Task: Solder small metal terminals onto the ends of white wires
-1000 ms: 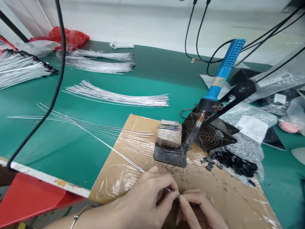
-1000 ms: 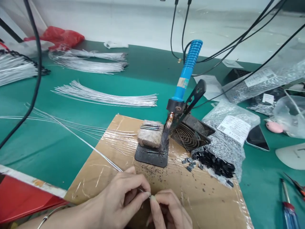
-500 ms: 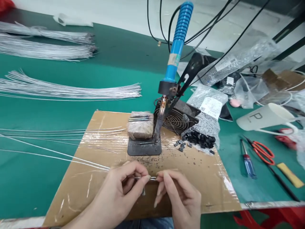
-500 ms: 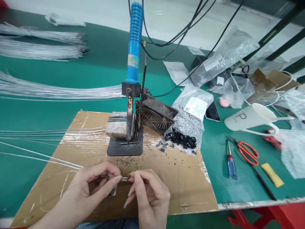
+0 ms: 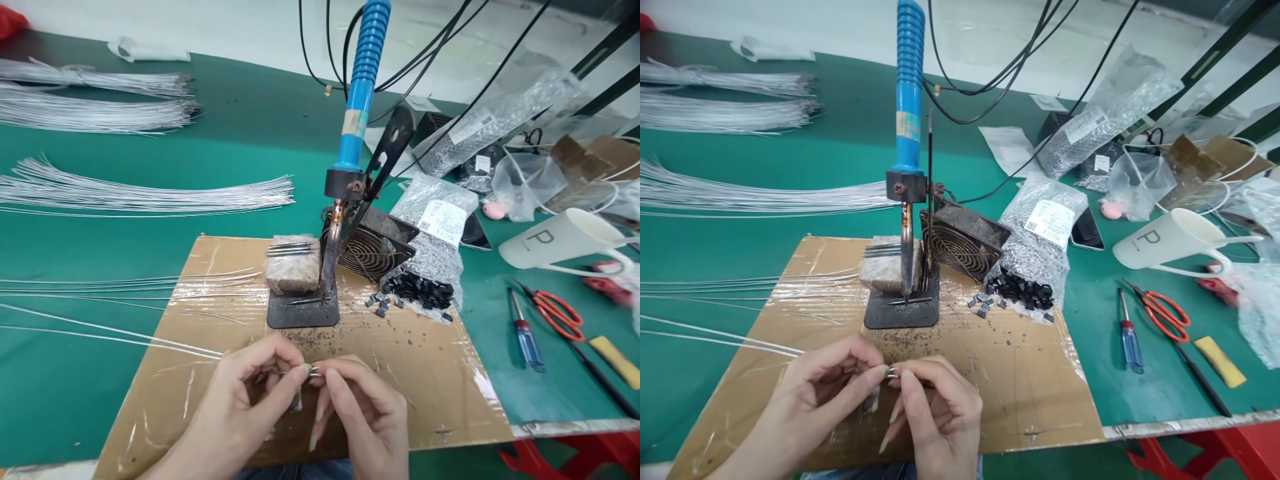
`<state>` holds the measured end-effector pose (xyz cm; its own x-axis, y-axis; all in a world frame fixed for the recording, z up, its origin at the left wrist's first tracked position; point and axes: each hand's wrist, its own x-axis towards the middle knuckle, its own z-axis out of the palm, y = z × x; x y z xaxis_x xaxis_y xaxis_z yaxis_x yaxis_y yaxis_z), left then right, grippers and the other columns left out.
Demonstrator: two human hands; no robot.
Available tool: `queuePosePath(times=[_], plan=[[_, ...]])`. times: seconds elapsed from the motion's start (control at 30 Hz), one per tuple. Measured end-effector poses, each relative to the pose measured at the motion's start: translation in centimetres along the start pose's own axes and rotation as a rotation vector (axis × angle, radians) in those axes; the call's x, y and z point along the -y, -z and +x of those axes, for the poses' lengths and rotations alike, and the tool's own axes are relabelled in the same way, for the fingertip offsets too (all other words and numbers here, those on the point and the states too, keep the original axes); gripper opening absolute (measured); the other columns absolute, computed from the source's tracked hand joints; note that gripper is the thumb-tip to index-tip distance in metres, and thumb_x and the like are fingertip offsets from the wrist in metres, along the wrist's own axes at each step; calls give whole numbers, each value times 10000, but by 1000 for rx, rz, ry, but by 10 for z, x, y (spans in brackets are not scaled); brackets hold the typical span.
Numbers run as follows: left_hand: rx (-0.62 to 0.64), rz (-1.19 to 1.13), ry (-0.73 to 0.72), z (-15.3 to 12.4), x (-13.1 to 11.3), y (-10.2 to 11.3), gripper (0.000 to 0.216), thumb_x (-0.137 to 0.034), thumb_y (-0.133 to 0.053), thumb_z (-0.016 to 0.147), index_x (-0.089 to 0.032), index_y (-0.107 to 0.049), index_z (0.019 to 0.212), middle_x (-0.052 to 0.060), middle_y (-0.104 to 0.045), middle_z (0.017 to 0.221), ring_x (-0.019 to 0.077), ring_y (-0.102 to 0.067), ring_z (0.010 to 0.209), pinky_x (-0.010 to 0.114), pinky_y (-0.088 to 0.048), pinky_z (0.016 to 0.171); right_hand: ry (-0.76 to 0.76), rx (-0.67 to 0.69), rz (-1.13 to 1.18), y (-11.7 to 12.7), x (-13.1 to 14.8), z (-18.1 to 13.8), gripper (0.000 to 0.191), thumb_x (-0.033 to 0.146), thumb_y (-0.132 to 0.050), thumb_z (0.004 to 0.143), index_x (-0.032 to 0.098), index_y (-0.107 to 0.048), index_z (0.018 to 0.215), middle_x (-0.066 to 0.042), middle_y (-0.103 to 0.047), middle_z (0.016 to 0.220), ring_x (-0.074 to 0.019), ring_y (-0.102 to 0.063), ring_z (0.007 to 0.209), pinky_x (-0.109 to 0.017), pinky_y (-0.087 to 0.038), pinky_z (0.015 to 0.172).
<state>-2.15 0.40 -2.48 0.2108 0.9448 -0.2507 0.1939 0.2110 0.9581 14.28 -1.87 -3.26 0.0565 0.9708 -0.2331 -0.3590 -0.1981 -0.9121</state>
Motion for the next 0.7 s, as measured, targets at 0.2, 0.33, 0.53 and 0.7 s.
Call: queuePosePath(times=[0.2, 0.33, 0.53, 0.7], plan=[[-10, -18, -36, -1, 1, 0, 257, -443, -634, 994, -229, -673, 859, -27, -597, 694, 122, -527, 622, 226, -421, 581, -37, -19, 92, -5, -3, 2, 174, 401, -818, 897, 230, -850, 905, -14, -718, 813, -65, -625, 449, -150, -549, 422], [-46, -13, -38, -1, 0, -2, 244, -418, -637, 993, -222, -678, 853, -28, -615, 696, 115, -552, 625, 205, -444, 587, -48, -42, 123, -7, -3, 3, 135, 373, -871, 843, 240, -855, 854, -8, -726, 777, -67, -606, 456, -157, -535, 430], [-71, 60, -58, -2, 2, -4, 253, -413, -608, 1002, -223, -675, 849, -26, -614, 688, 119, -549, 611, 205, -431, 567, -72, -71, 126, -10, 0, 4, 175, 374, -901, 805, 211, -842, 787, -6, -719, 723, -59, -601, 437, -137, -501, 420], [-89, 85, -75, -3, 3, -4, 262, -406, -604, 1003, -221, -668, 829, -31, -599, 661, 111, -524, 578, 203, -392, 532, -84, -53, 151, -11, 1, 4, 188, 378, -902, 805, 204, -833, 782, 11, -708, 729, -43, -598, 399, -123, -492, 397]])
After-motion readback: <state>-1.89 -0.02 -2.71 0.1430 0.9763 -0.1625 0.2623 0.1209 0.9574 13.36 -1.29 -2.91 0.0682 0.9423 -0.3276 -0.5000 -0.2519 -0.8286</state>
